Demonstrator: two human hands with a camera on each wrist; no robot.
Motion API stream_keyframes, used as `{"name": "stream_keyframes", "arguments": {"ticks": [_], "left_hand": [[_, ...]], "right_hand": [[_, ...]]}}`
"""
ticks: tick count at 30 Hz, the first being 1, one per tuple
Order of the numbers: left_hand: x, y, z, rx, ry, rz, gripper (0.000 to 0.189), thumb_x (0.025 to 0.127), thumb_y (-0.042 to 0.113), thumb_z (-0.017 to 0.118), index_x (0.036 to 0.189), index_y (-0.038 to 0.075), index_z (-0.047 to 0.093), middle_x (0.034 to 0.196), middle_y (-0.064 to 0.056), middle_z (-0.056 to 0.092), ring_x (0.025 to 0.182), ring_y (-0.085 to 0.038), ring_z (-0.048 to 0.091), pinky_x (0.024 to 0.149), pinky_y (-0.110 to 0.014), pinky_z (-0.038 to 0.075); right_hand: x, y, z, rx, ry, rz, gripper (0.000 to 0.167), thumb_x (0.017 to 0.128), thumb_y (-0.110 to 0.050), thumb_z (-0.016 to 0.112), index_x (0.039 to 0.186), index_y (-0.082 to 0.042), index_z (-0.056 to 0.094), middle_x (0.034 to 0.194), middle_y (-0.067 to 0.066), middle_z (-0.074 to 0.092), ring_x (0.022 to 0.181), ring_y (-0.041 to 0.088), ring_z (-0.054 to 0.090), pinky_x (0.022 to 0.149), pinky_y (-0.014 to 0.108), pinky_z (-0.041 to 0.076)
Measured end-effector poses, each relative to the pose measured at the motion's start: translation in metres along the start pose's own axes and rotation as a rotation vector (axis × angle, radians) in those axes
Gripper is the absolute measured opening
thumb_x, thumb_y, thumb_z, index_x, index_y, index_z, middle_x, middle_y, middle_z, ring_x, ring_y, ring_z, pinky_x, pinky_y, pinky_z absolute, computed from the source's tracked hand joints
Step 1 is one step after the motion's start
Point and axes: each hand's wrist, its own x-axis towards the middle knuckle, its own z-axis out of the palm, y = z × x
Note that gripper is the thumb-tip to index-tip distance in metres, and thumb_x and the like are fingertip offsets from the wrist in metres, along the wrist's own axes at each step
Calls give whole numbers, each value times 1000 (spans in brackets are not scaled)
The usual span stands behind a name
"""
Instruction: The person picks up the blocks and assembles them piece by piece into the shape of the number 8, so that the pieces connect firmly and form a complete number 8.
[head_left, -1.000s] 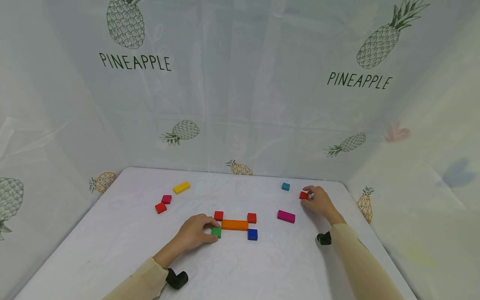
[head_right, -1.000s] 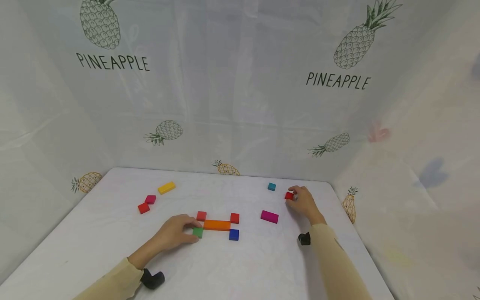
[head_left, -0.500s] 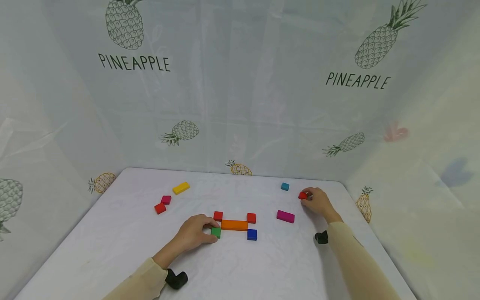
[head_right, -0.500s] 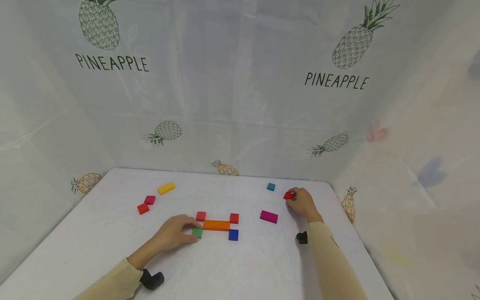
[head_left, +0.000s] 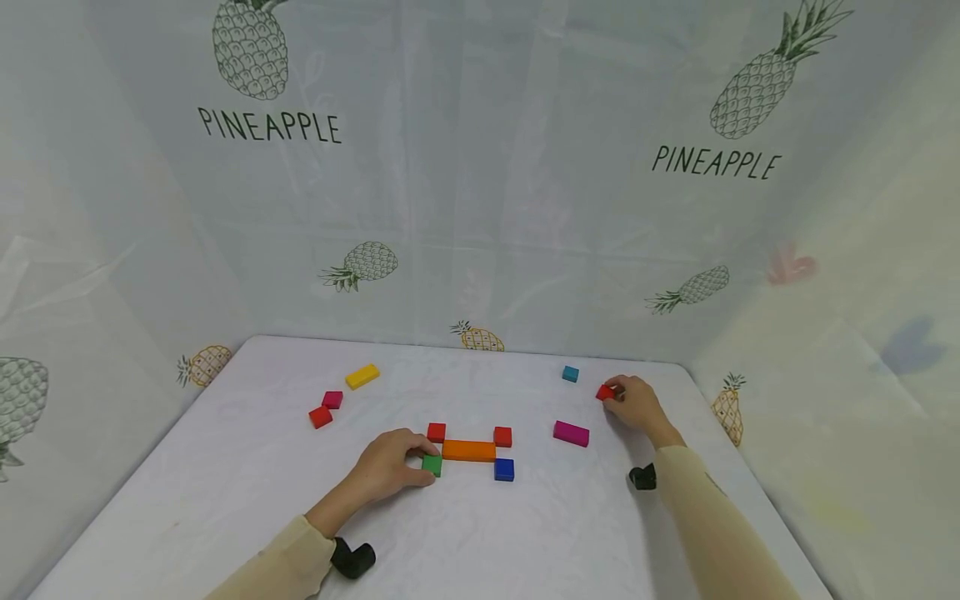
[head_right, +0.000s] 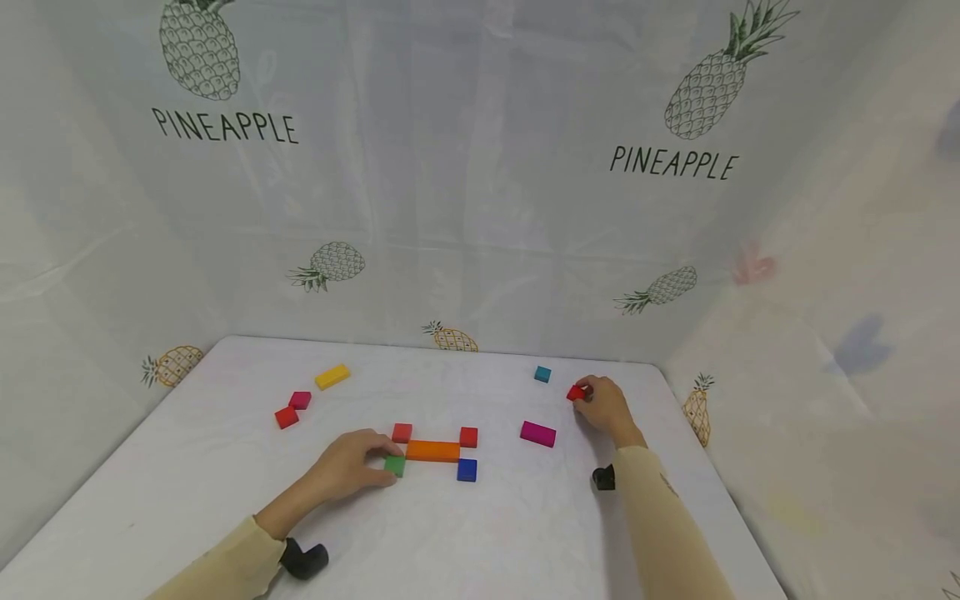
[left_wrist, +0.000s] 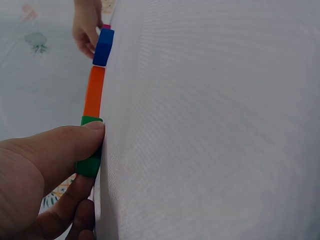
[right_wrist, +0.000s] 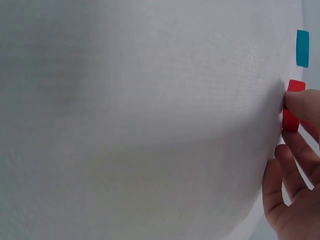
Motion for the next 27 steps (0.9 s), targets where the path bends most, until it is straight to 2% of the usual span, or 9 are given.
{"name": "stream_keyframes", "arguments": {"ticks": [10,18,27], "left_hand": [[1,0,1,3,-5,-5,29,81,25,93,107,29,80,103,8,68,99,-15,59,94,-46,55],[1,-1,1,6,0,-8,29,82,26,93,106,29,79,103,8,68,99,-15,59,93,-46,55],[0,0,1,2,-1,-1,29,82,25,93,107,28,79,103,8,68,98,-15,59,94,-46,55]], "right_hand": [[-9,-7,-6,-2,9,-27,39,97,-12,72,132,4,63,122,25,65,109,42,62,92,52,59],[-23,-20,-6,27,37,-66,38,96,-14,75,129,2,66,119,23,66,105,39,63,85,48,61],[-41,-35,-5,55,57,-95,38,94,-15,79,128,-2,67,118,19,67,104,36,64,85,48,61]]}}
